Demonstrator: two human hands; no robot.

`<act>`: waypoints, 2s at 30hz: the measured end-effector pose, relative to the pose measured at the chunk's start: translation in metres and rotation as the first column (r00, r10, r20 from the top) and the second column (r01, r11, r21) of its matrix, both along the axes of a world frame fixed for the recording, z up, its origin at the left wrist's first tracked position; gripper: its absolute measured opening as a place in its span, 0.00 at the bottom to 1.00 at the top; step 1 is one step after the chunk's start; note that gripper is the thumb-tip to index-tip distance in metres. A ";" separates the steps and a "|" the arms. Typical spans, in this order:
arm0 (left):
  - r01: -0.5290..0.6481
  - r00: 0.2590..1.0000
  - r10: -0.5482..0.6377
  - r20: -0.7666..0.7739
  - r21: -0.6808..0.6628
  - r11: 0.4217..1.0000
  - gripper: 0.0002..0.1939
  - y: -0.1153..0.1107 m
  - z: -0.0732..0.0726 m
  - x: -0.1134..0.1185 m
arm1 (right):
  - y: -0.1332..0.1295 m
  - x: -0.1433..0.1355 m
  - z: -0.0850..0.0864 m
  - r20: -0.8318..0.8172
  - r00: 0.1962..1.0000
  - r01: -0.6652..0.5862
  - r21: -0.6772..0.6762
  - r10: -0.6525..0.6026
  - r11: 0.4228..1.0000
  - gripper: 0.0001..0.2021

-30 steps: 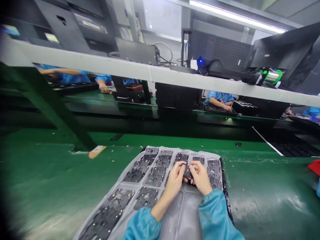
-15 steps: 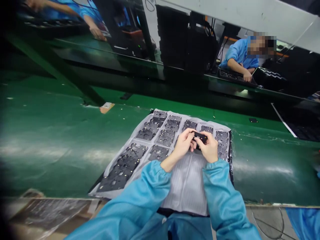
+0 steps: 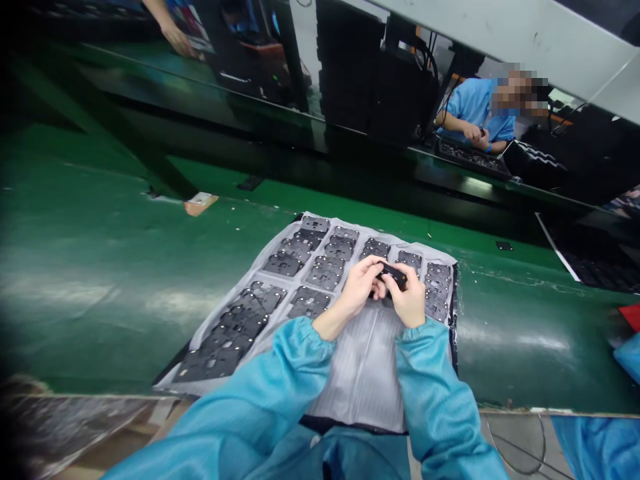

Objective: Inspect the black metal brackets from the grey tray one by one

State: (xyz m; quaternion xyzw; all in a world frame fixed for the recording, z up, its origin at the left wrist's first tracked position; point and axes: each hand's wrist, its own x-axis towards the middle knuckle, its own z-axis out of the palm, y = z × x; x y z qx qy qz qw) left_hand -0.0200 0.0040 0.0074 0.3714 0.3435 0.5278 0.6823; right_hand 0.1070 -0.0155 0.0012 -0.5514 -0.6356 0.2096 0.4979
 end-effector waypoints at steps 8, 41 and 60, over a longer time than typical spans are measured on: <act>-0.051 0.998 0.051 0.031 -0.003 0.999 0.10 0.002 -0.005 0.003 | 0.001 -0.004 -0.004 -0.062 0.998 -0.011 -0.006 0.010 1.000 0.15; -0.012 1.000 0.012 -0.004 0.027 1.000 0.16 0.002 -0.008 0.005 | 0.003 -0.004 -0.017 -0.102 0.994 0.025 -0.012 -0.026 1.000 0.14; -0.028 0.995 0.028 0.094 -0.006 1.000 0.12 -0.002 -0.005 0.006 | 0.001 -0.006 -0.018 -0.057 0.998 0.029 0.004 -0.029 1.000 0.14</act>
